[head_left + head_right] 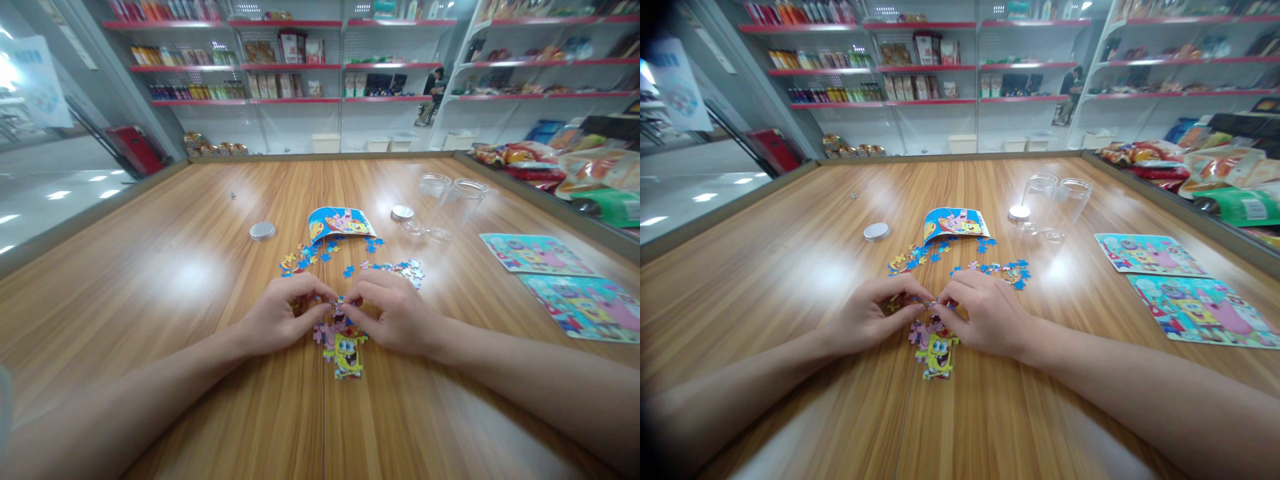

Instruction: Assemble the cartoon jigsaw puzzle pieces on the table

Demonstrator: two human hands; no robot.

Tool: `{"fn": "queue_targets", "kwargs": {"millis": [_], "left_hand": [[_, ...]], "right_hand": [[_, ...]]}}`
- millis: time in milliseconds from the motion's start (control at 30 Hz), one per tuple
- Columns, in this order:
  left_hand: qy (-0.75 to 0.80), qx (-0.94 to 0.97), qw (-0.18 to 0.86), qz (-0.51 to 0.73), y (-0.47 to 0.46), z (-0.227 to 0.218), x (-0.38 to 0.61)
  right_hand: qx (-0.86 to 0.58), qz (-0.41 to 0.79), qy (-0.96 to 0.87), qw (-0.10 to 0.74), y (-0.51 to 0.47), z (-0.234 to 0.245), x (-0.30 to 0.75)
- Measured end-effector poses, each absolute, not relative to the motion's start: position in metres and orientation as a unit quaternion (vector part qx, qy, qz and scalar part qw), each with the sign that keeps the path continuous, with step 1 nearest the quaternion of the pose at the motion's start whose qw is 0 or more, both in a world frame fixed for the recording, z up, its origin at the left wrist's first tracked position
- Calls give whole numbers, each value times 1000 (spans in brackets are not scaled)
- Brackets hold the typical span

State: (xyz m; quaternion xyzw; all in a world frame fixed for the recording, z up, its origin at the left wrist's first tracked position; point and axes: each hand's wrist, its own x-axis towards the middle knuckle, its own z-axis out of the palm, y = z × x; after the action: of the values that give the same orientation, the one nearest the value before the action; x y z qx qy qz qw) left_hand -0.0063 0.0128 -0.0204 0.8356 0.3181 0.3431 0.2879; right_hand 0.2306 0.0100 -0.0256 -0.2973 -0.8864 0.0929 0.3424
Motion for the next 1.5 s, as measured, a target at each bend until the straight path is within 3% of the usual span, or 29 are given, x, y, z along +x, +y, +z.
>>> {"fn": "queue_targets", "kwargs": {"millis": [200, 400, 600, 767, 1500], "left_hand": [[241, 848, 323, 344, 14, -19, -13], [142, 904, 282, 287, 9, -14, -9], [202, 916, 193, 288, 11, -14, -12], [183, 952, 148, 197, 12, -11, -14], [144, 952, 168, 211, 17, -16, -14]], "right_hand": [[-291, 86, -914, 270, 10, -28, 231], [-311, 85, -914, 247, 11, -29, 232], [-316, 103, -912, 241, 12, -29, 232], [-319, 89, -912, 242, 13, -29, 232], [-352, 87, -903, 232, 14, -30, 234]]}}
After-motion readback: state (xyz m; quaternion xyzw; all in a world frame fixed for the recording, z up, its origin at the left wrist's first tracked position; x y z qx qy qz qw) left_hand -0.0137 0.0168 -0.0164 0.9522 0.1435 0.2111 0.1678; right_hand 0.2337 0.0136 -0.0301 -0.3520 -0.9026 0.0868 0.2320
